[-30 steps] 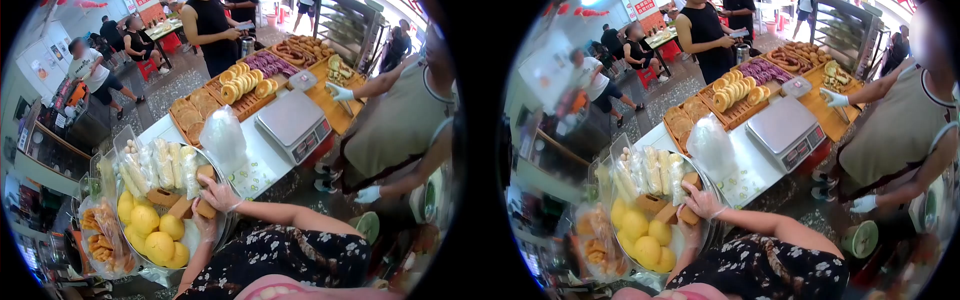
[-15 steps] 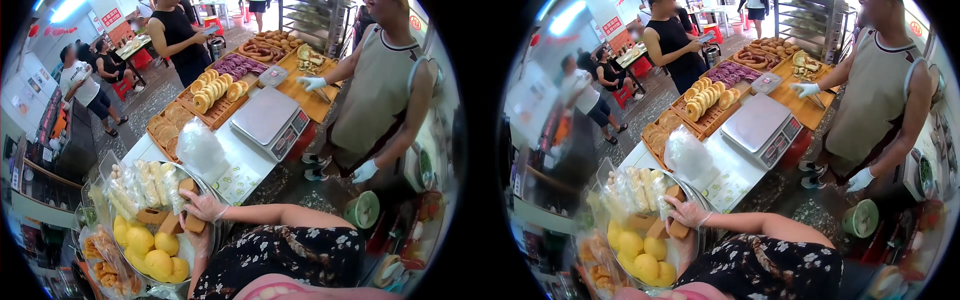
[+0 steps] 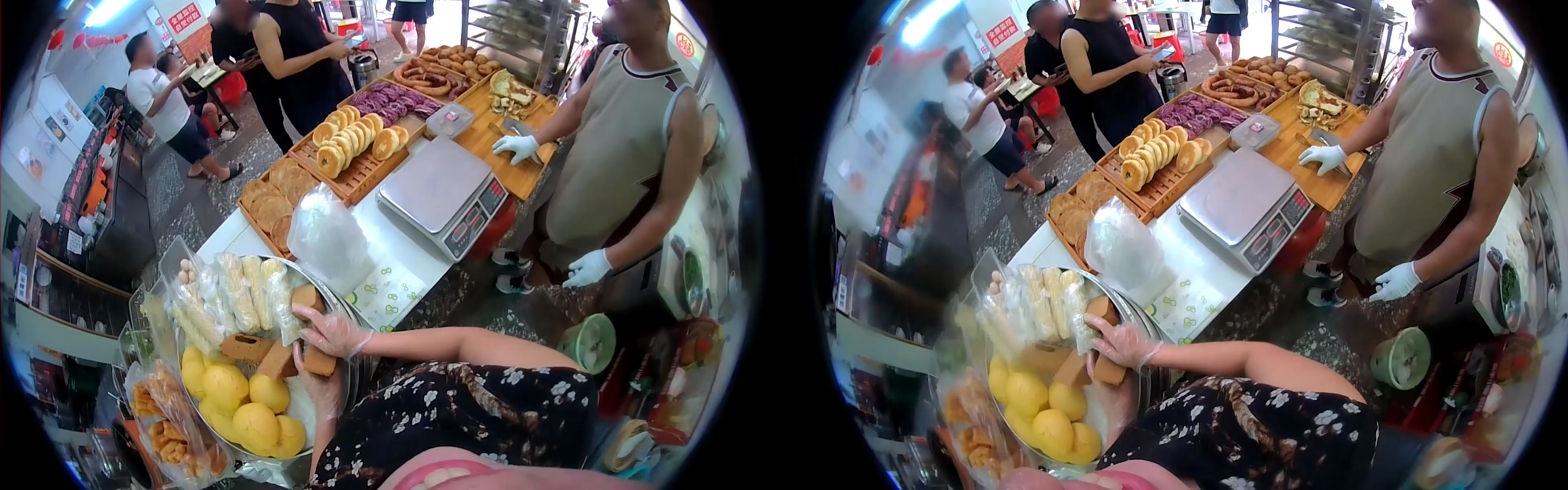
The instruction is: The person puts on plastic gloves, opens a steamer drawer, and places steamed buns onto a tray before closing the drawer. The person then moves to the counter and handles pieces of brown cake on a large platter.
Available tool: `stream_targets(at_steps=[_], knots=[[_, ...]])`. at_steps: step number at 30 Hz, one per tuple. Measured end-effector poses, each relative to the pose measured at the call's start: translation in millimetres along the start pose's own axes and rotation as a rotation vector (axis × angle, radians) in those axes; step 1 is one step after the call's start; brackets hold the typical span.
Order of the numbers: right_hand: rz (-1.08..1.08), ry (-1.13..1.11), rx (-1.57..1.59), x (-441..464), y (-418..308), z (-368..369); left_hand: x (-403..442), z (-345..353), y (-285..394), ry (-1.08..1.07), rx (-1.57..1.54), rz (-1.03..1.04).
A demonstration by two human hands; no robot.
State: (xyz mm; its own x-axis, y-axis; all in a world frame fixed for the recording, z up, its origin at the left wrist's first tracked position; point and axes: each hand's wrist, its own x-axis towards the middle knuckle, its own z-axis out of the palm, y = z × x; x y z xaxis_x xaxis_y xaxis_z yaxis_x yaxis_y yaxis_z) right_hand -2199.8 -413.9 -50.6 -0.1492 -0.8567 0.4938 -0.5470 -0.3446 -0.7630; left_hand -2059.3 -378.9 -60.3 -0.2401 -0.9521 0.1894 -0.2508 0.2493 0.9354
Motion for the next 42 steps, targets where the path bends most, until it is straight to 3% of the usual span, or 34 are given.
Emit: stream_targets(at_steps=[6,8,11,14,19,33,42], knots=[[0.002,-0.008,0.074,2.9,4.1,-1.7,8.7,7.1,29.3,-0.006,-0.063,-0.129],[0.037,-0.038,0.033,0.3,1.8,-1.3,7.4,8.1,8.7,0.052,-0.054,-0.006],[-0.079,0.004,-0.033,1.7,-2.9,-8.0,8.6,9.3,-7.9,0.045,-0.184,-0.010],[0.000,-0.022,-0.020,1.4,-1.4,-6.5,7.2,7.8,-26.2,0.071,-0.139,0.004],[-0.004,-0.009,0.029,1.4,-0.8,-6.7,8.5,9.8,-25.3,0.073,-0.224,-0.014],[0.000,-0.008,0.063,1.5,-2.2,-8.7,13.0,7.2,-17.8,0.051,-0.036,-0.086],[0.009,-0.038,0.050,2.6,-2.7,-8.8,10.1,8.4,-14.6,0.097,-0.088,-0.007]])
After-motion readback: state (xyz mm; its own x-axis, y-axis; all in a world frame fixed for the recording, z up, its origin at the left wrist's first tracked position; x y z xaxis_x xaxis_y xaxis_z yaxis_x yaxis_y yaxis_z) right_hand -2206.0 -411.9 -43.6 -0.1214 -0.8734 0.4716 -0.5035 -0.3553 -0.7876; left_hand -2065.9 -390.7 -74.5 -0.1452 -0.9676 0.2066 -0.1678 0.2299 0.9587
